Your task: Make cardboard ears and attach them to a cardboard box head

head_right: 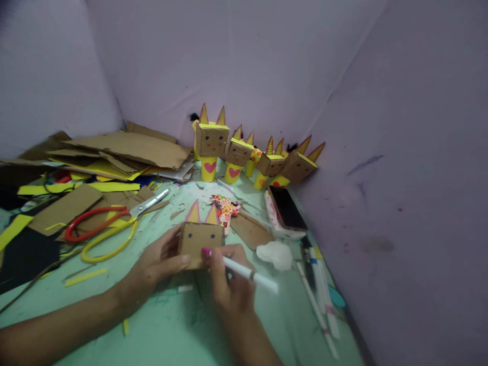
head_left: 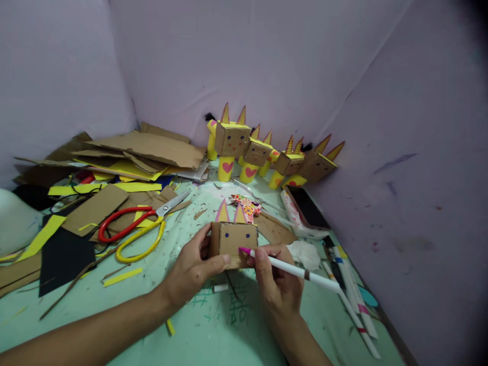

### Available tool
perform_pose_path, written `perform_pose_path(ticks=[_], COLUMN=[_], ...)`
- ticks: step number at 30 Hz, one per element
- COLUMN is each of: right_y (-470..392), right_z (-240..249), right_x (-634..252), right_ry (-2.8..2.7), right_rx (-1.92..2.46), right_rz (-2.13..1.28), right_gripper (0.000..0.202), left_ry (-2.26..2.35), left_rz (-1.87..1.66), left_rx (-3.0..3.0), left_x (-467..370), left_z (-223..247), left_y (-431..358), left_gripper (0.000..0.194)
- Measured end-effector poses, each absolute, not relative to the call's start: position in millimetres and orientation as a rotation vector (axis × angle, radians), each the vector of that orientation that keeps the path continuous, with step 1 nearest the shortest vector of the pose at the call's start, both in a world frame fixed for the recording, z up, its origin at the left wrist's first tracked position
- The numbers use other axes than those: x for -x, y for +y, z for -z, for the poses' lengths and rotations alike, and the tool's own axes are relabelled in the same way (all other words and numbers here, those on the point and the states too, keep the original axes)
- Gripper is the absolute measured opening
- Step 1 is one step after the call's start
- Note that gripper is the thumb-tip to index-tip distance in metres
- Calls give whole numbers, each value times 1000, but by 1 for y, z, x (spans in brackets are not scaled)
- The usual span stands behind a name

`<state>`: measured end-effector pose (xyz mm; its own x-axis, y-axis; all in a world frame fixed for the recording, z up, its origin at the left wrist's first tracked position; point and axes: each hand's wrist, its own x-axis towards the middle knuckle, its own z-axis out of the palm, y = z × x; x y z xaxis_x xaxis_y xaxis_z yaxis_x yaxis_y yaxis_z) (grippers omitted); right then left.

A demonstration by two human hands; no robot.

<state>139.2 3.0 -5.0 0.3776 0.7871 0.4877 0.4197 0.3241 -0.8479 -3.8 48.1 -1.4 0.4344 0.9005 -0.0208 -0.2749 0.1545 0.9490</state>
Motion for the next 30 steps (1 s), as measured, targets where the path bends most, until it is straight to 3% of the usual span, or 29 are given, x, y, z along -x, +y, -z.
perform_pose_path(ticks=[30], right_y=[-1], right_z=[0], right_x=[-142], right_ry=[-1287], right_rx=[1282], right_rz=[-429], right_gripper=[23], left_ry=[730], left_rz=[-956], left_rx=[-1076], left_x=[4], left_z=[2], left_y=[48], left_gripper=[62])
